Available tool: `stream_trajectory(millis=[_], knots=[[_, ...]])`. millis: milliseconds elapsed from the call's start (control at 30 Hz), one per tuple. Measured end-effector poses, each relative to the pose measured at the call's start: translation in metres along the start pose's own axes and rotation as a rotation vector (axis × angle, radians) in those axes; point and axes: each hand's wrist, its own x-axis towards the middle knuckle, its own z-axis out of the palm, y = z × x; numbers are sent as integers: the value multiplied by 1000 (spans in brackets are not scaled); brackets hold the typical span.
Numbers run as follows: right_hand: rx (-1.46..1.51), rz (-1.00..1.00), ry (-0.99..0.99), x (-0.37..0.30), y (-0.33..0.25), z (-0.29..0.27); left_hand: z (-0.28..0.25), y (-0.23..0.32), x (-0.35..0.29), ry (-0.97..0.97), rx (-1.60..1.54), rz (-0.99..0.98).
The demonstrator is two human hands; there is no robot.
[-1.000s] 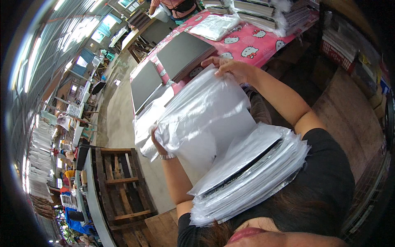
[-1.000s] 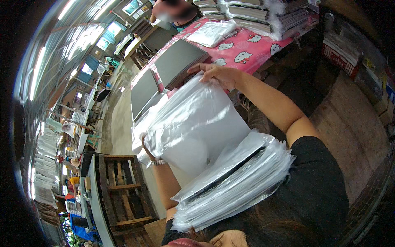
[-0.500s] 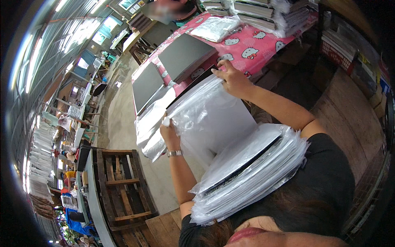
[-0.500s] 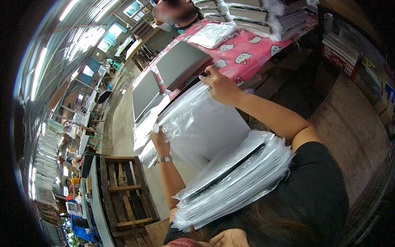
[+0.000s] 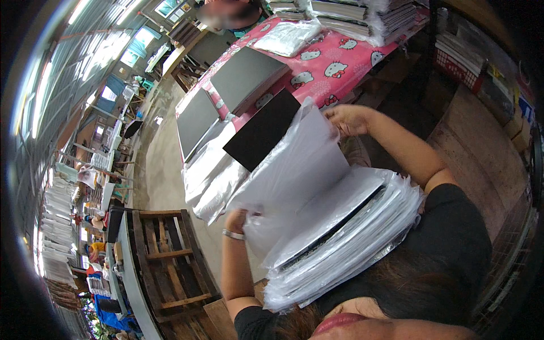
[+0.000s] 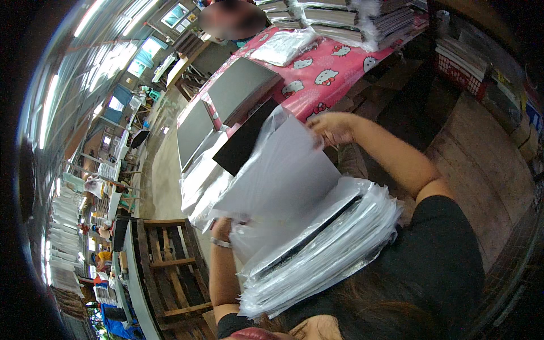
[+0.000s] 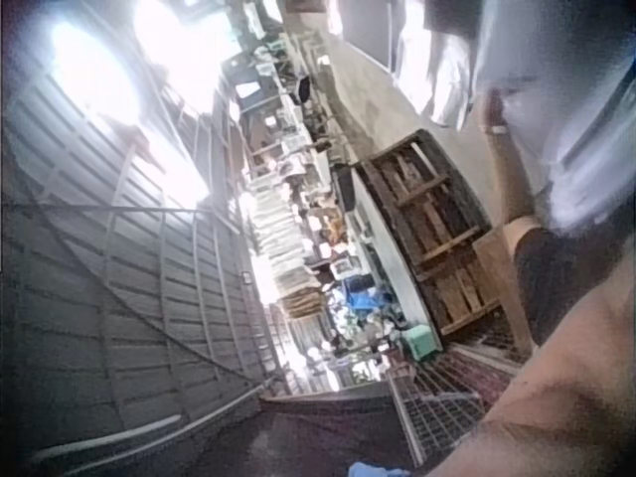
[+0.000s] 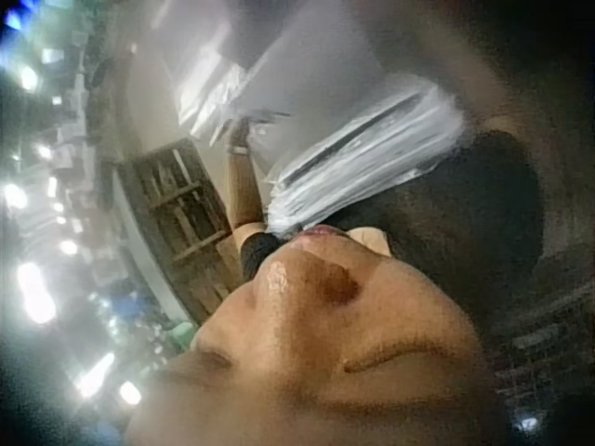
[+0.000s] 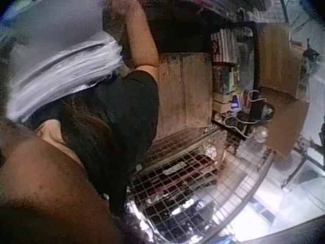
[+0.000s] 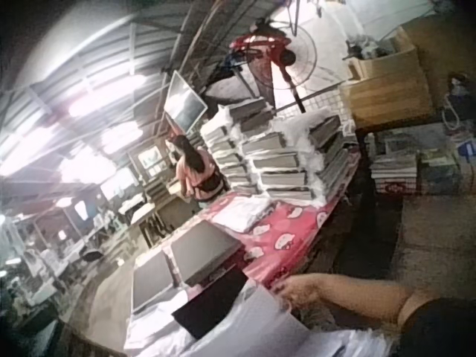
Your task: The person wraps individual flat rectangular items in plastic film by hand and stacks them.
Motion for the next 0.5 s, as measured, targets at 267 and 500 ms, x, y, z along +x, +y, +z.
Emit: stream_trajectory(millis=[267,500], knots=[[-104,-450,168,-17,-29,65,9,21,-22,21,-596,178],[-149,-707,682,15,39,42,10,-19,25,-14,-563,185]])
